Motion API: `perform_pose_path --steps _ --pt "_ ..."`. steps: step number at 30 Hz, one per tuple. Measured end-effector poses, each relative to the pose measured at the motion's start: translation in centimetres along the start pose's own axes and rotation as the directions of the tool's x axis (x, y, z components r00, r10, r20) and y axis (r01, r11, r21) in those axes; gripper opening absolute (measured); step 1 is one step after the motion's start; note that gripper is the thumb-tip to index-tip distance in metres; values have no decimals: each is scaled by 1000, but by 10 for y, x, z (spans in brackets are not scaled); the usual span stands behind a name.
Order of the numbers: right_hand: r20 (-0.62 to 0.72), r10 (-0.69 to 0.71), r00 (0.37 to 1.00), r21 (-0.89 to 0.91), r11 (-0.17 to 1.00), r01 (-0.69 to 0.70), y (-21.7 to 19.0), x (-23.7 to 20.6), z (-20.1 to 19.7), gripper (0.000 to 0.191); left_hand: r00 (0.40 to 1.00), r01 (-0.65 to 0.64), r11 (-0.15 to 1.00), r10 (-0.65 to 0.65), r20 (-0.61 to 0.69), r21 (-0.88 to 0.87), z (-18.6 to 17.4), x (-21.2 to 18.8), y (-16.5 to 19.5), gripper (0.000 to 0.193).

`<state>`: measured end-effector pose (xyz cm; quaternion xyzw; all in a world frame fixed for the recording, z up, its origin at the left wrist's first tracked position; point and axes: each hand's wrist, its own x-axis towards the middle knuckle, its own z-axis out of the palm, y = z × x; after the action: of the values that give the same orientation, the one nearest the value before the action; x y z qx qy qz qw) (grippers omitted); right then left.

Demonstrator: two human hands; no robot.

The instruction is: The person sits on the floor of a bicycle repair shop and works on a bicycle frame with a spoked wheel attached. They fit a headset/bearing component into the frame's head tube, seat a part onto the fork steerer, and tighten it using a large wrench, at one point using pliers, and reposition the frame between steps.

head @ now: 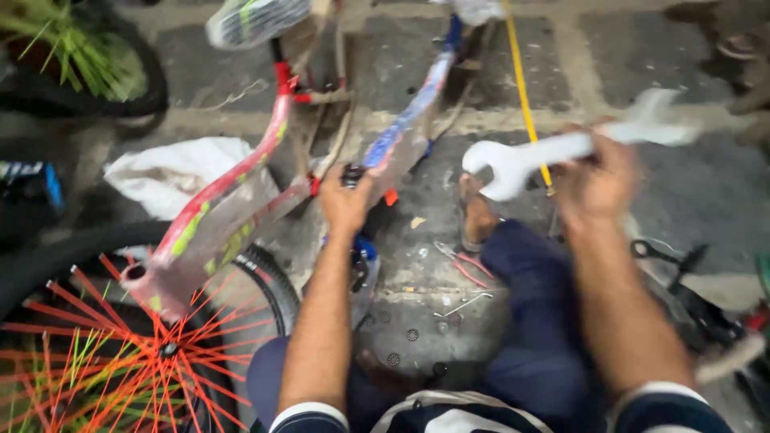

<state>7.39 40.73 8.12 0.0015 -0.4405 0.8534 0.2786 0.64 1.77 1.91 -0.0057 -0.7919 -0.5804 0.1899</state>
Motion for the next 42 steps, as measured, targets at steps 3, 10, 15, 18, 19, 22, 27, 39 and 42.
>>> perform_pose_path --steps 3,10,15,18,19,22,27,39,42 --pt "181 238 954 45 967 -249 103 18 92 18 1000 13 990 -10 -22 137 0 0 1 45" --pt "263 592 762 12 788 -616 209 32 157 18 993 -82 994 88 -79 72 -4 5 -3 37" --pt "416 641 645 -69 729 -681 232 58 163 15 991 -92 995 95 -89 37 -2 4 -4 34" --pt "387 683 619 -87 695 -713 230 67 169 15 995 -4 996 12 -97 87 -2 3 0 35" --pt "391 696 602 -119 687 -717 227 69 174 17 995 -13 997 20 -97 76 -2 2 1 34" --pt "427 726 539 -201 657 -727 217 73 194 20 995 -33 999 36 -93 37 -1 1 5 33" --pt "507 733 455 -292 642 -709 214 77 210 24 994 -20 999 25 -103 45 2 1 2 36" --pt "41 22 999 97 995 -26 139 -122 168 21 984 -98 989 113 -138 113 5 2 -11 42" --pt "661 -390 641 -453 474 755 103 -151 204 14 990 -63 989 79 -118 132 10 -2 -23 34"
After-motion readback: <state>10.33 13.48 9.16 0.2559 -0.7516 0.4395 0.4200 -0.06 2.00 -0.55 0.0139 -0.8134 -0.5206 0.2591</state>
